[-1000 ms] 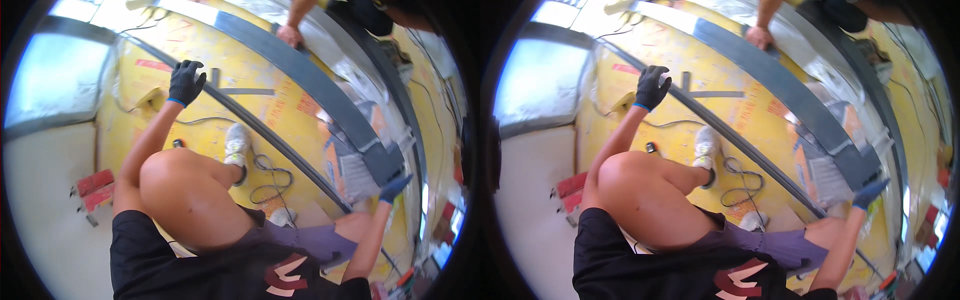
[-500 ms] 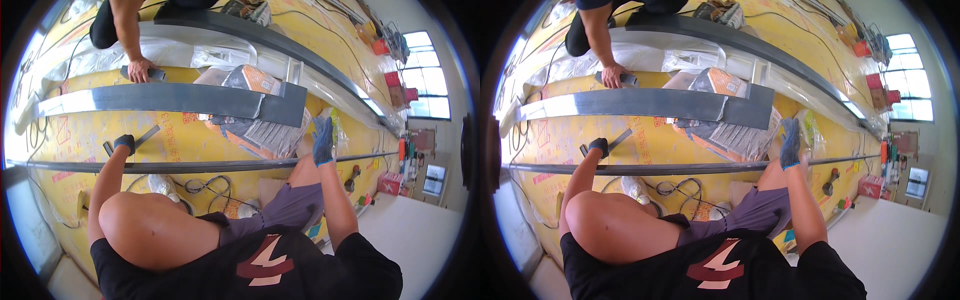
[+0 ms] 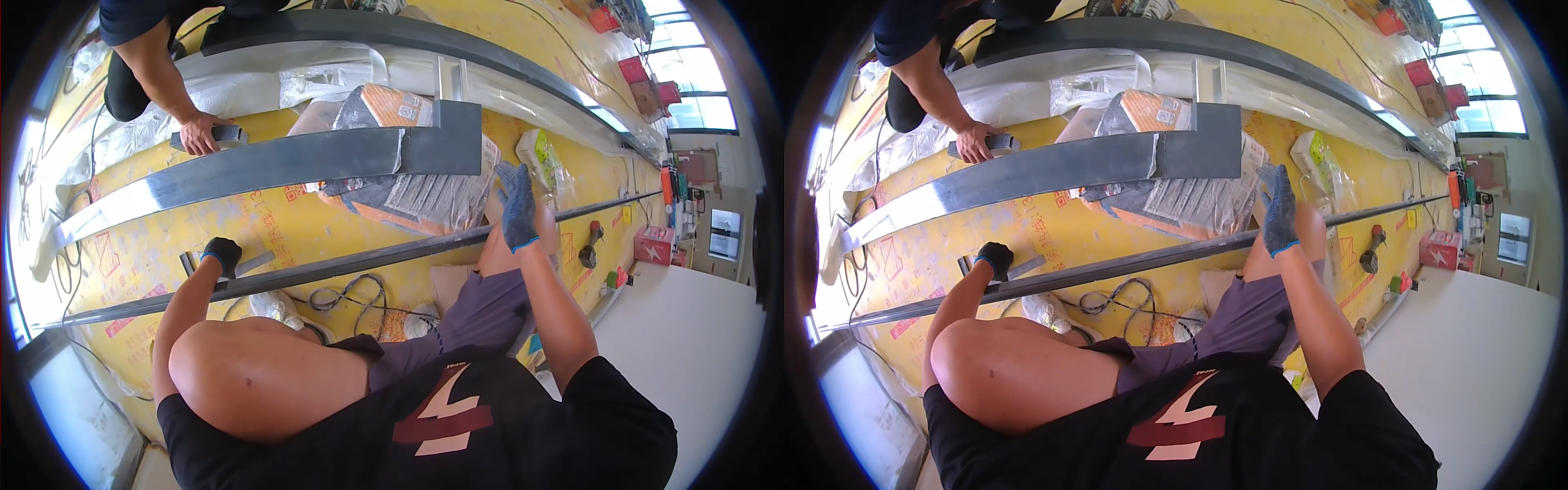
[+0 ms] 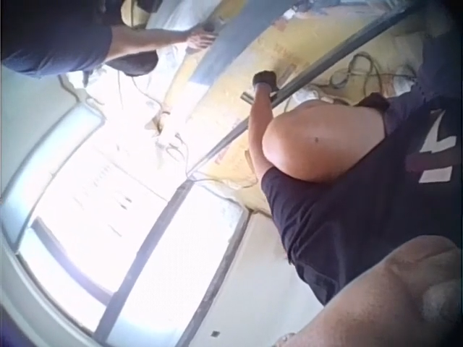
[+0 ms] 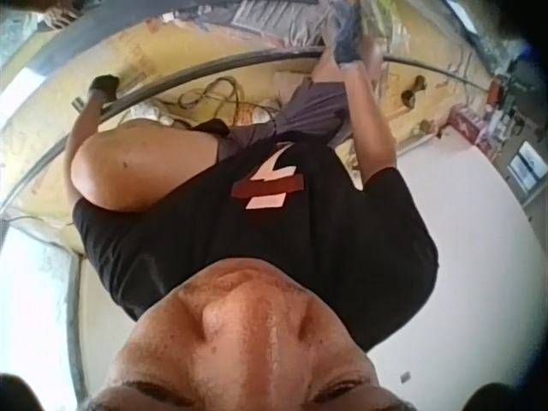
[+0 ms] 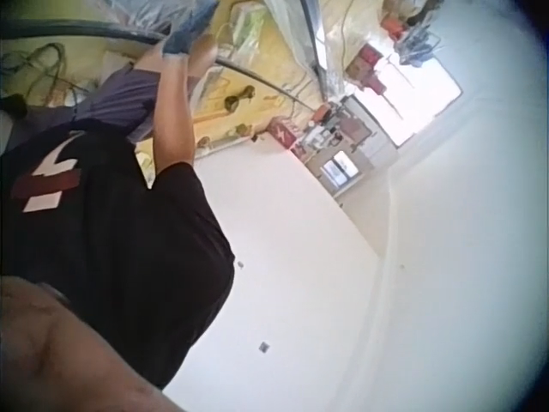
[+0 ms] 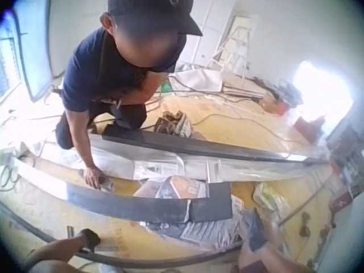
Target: Measure, mark, and cut a tile panel using a square and an angle grinder.
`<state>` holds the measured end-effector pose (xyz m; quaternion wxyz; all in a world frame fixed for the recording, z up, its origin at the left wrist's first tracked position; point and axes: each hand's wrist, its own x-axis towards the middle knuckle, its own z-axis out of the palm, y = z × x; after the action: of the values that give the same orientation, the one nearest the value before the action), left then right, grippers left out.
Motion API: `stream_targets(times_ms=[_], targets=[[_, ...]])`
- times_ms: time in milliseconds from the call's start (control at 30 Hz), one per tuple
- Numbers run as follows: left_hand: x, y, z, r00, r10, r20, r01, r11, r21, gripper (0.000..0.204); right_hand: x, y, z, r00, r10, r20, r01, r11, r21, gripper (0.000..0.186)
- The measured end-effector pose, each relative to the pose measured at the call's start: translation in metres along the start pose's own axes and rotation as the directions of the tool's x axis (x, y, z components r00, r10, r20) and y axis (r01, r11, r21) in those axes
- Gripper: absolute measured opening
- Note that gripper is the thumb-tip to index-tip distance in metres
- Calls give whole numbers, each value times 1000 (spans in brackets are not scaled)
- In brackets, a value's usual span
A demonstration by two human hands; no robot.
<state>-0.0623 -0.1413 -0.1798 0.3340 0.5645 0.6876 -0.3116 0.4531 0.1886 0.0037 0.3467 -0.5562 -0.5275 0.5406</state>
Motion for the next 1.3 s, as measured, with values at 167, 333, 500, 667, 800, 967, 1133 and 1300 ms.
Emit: stream_targets(times_ms=[167, 333, 500, 667, 800, 967, 1133, 1300], targets=[[1, -2, 3, 999, 28, -35, -29, 999, -41, 49, -15, 4, -8, 997, 59, -51, -59, 998, 4, 60], [1, -3, 6, 997, 46, -59, -50, 997, -61, 49, -27, 19, -23, 1000, -19, 12, 20, 996, -86, 55], [3, -8, 7, 993, 58, -106, -69, 992, -110, 48, -33, 24, -35, 983, -170, 66, 179, 969, -170, 50], [-11, -16, 3, 984, 42, -172, -86, 963, -257, 49, -32, 12, -35, 995, -65, 71, 74, 988, -138, 47], [-48, -27, 1, 967, -38, -254, -85, 884, -459, 45, -22, 22, -19, 984, -157, 85, 167, 979, -116, 43], [-119, -26, -54, 859, -234, -455, -401, 243, -883, 17, -17, 22, -1, 994, -53, 95, 39, 990, 134, 38], [-232, 9, -175, 857, -109, -504, -497, 86, -863, 26, -36, -31, 28, 953, -254, 166, 270, 959, -83, 33], [-246, 69, -247, 796, 20, -605, -561, -351, -750, 25, -35, -92, 67, 613, -614, 497, 782, 563, -270, 34]])
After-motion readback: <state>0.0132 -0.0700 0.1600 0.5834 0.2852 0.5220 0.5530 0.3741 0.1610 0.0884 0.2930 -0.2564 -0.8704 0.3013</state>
